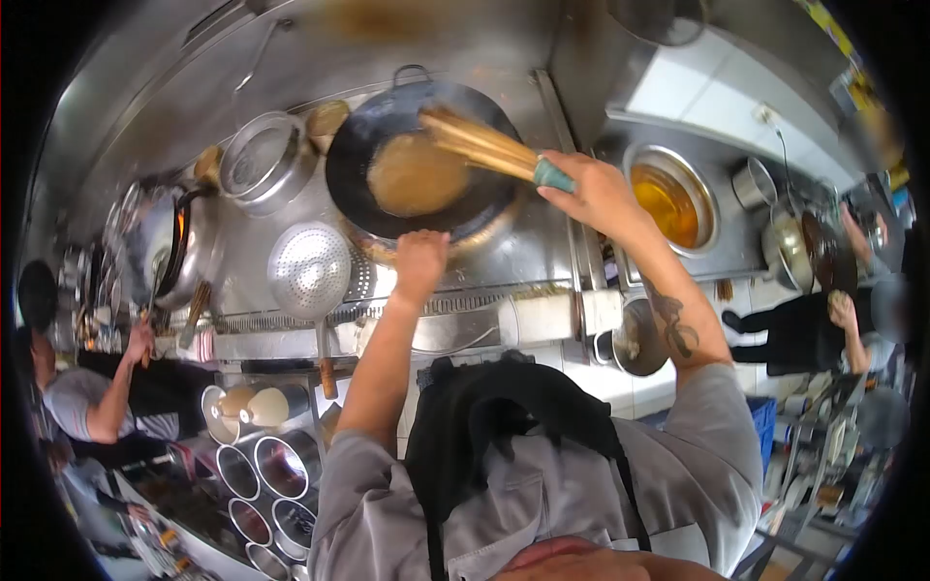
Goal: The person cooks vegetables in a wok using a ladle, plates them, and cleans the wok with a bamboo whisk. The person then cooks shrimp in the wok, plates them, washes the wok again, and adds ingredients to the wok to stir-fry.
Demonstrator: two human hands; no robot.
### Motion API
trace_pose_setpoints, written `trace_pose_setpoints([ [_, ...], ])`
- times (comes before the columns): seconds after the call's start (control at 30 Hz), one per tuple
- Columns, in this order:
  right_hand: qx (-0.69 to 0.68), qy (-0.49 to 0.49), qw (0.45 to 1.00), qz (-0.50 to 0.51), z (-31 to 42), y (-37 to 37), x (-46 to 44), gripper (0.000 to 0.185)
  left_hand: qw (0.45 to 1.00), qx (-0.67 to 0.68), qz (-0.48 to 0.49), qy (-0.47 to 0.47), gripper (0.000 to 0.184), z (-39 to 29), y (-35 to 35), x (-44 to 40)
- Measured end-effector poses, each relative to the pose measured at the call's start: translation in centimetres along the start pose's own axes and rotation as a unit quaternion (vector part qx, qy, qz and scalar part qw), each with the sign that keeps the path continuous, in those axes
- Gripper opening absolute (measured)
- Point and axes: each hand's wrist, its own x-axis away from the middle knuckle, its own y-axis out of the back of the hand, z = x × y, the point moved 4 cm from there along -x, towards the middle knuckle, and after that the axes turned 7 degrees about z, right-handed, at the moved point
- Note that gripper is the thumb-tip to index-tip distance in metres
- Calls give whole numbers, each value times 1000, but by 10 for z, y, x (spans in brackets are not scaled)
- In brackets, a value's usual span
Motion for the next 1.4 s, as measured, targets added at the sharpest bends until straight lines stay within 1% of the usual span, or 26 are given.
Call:
trace_pose_setpoints([
  [0.03, 46, 19, 997, 60, 10, -10, -18, 45, 999, -1, -4, -36, 17, 0, -1, 0],
  [0.1, 141, 54, 973, 175, 30, -31, -50, 44, 998, 65, 7, -24, 18, 1, 1, -1],
  [0.13, 175, 119, 961, 181, 28, -53, -63, 43, 995, 97, 12, -20, 18, 0, 3, -1],
  [0.23, 241, 153, 883, 373, 39, -129, -110, 31, 994, 85, -28, 60, 14, -10, 20, 7],
  [0.3, 211, 115, 900, 364, 33, -184, -143, 27, 973, 159, -162, 30, 17, -21, 47, 23],
  [0.33, 195, 94, 908, 359, 35, -200, -156, 26, 968, 203, -144, 44, 20, -27, 71, 39],
  [0.4, 222, 133, 903, 342, 61, -208, -147, 24, 946, 302, -79, 86, 22, -29, 106, 86],
  [0.47, 209, 147, 908, 332, 84, -196, -133, 22, 896, 415, 35, 158, 22, -21, 110, 151],
  [0.5, 176, 110, 917, 340, 80, -199, -146, 23, 856, 469, 90, 199, 22, -17, 108, 181],
  [0.57, 114, 35, 929, 351, 64, -206, -186, 25, 830, 456, 152, 283, 25, -2, 82, 248],
  [0.63, -1, 33, 951, 307, 39, -233, -198, 29, 856, 276, 195, 392, 29, 22, 13, 358],
  [0.67, 56, 33, 947, 315, 55, -235, -197, 29, 820, 204, 270, 461, 32, 23, -4, 413],
  [0.7, 112, 29, 939, 324, 70, -234, -189, 30, 841, 98, 296, 442, 33, 16, -8, 459],
  [0.73, 126, 47, 933, 334, 93, -218, -172, 30, 850, 38, 378, 364, 31, 17, -69, 541],
  [0.77, 97, 160, 950, 248, 84, -218, -164, 32, 854, -19, 443, 274, 30, 16, -119, 611],
  [0.83, 89, 77, 945, 305, 140, -151, -191, 34, 802, 182, 367, 434, 29, -6, -77, 618],
  [0.87, 112, -54, 947, 298, 68, -217, -222, 34, 767, 236, 330, 497, 29, -14, -68, 619],
  [0.97, -3, -77, 955, 287, 47, -248, -245, 33, 689, 316, 252, 601, 27, -35, -58, 626],
  [1.0, -8, -45, 963, 267, 51, -257, -232, 32, 671, 337, 230, 619, 27, -40, -57, 627],
  [1.03, 89, -15, 967, 240, 62, -253, -207, 30, 657, 351, 216, 632, 27, -45, -55, 627],
  [1.07, 81, 3, 945, 316, 87, -225, -178, 29, 647, 363, 201, 640, 26, -47, -55, 626],
  [1.1, 51, 58, 932, 355, 82, -210, -153, 31, 639, 374, 192, 644, 26, -47, -55, 625],
  [1.13, 63, 67, 924, 370, 68, -195, -137, 32, 638, 380, 187, 644, 26, -48, -57, 625],
  [1.23, 221, -9, 876, 428, 41, -167, -148, 32, 646, 389, 187, 630, 25, -33, -66, 615],
  [1.33, 142, -64, 901, 405, 45, -175, -187, 32, 657, 401, 186, 611, 24, -3, -75, 592],
  [1.4, 162, -77, 907, 381, 35, -201, -171, 31, 621, 438, 149, 633, 23, 16, -73, 574],
])
